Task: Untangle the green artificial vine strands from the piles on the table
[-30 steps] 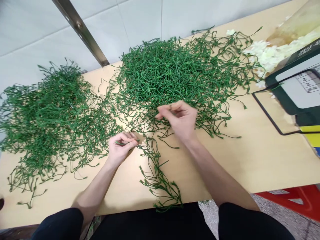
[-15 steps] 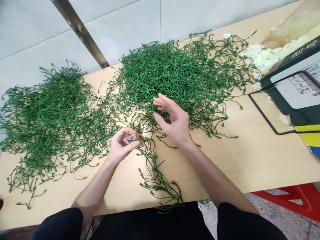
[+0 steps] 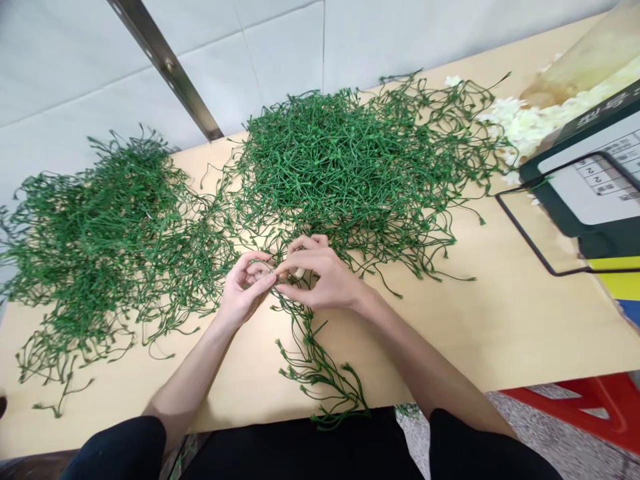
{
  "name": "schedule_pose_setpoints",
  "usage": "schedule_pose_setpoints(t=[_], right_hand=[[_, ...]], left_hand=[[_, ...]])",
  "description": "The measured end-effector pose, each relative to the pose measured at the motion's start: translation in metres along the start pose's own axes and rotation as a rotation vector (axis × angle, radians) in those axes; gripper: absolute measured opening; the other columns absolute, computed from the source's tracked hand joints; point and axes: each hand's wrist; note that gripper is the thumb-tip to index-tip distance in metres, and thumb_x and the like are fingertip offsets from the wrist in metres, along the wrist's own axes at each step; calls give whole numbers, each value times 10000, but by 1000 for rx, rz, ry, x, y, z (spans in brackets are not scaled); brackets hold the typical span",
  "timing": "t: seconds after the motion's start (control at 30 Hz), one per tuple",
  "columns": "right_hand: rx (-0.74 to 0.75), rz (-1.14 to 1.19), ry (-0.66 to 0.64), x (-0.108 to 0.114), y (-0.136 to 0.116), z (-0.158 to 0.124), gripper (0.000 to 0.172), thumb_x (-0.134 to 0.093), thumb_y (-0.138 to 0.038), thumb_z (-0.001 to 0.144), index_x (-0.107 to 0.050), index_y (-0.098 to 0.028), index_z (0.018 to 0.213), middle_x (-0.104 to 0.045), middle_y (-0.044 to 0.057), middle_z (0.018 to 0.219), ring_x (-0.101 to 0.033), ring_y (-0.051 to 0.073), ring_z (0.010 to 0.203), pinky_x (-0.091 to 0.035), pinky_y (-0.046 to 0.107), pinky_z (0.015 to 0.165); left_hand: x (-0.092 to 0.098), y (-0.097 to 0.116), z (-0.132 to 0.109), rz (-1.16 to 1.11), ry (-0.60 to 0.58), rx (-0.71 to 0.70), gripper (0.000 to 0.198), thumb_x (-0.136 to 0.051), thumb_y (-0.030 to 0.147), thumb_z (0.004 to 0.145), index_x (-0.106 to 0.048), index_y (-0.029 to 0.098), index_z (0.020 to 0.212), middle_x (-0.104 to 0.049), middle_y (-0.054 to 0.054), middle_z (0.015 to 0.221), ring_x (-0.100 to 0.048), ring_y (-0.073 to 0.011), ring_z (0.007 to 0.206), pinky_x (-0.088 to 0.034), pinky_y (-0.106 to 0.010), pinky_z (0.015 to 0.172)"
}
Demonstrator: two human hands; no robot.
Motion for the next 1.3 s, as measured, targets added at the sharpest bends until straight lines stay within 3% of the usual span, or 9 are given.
schedule_pose_setpoints(t=[0.1,0.23,0.37,0.5,0.67,0.93,1.07,1.3], right_hand=[[0,39,-31,-2,3,-1,152,-698,-174,776,-685,-218,920,-702,1,769,-628,188,847,-388,384,823],[-76,91,20,-2,6,-2,259,-675,-125,766,-668,-213,1009,-705,3,775,-620,173,790,-443,359,786],[-69,144,41,-2,6,0,121,-648,-116,781,-686,-199,861,-709,27,761,-585,173,759,-489,323,712],[-86,170,13,-2,5,1,98,-636,-105,779,-664,-191,740,-688,30,716,-586,173,738,-495,320,709],[-159,236,-1,-3,4,-1,68,-634,-119,766,-645,-185,754,-695,43,789,-632,166,754,-508,306,714],[-347,353,-48,0,0,-2,30,-642,-144,754,-630,-171,761,-668,19,740,-626,133,688,-495,250,630],[-318,452,-74,3,2,0,57,-667,-116,733,-673,-170,716,-691,44,777,-651,157,748,-516,277,678],[-275,540,-123,6,5,1,93,-808,-220,694,-728,-173,699,-732,68,819,-666,176,789,-531,310,727]], left_hand=[[0,0,1,-50,-3,-1,370,-786,265,735,-600,191,1046,-644,22,748,-618,-79,658,-507,-188,663],[1,-2,3,-115,-34,-39,327,-772,247,749,-619,199,1034,-667,6,782,-626,-95,666,-522,-232,693],[4,-4,3,-74,-67,-88,249,-784,216,731,-678,182,954,-659,-31,878,-621,-127,828,-504,-239,751],[3,0,2,46,-86,-155,220,-803,186,699,-693,176,889,-639,-34,869,-595,-133,842,-480,-243,757],[1,2,3,122,-86,-223,117,-799,184,702,-689,169,739,-635,-39,848,-596,-136,829,-463,-250,736],[8,-4,4,82,-89,-240,116,-823,141,662,-762,218,721,-622,-48,950,-607,-147,898,-485,-264,756],[8,-4,4,92,-95,-249,110,-811,136,677,-758,218,728,-621,-46,955,-614,-138,883,-495,-262,760],[3,-2,4,64,-54,-225,107,-818,157,667,-720,189,698,-614,-35,910,-617,-112,800,-498,-216,669]])
Point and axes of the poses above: each hand's wrist, its own z-axis towards the middle knuckle, its own x-axis out of the back of the hand, y = z × x
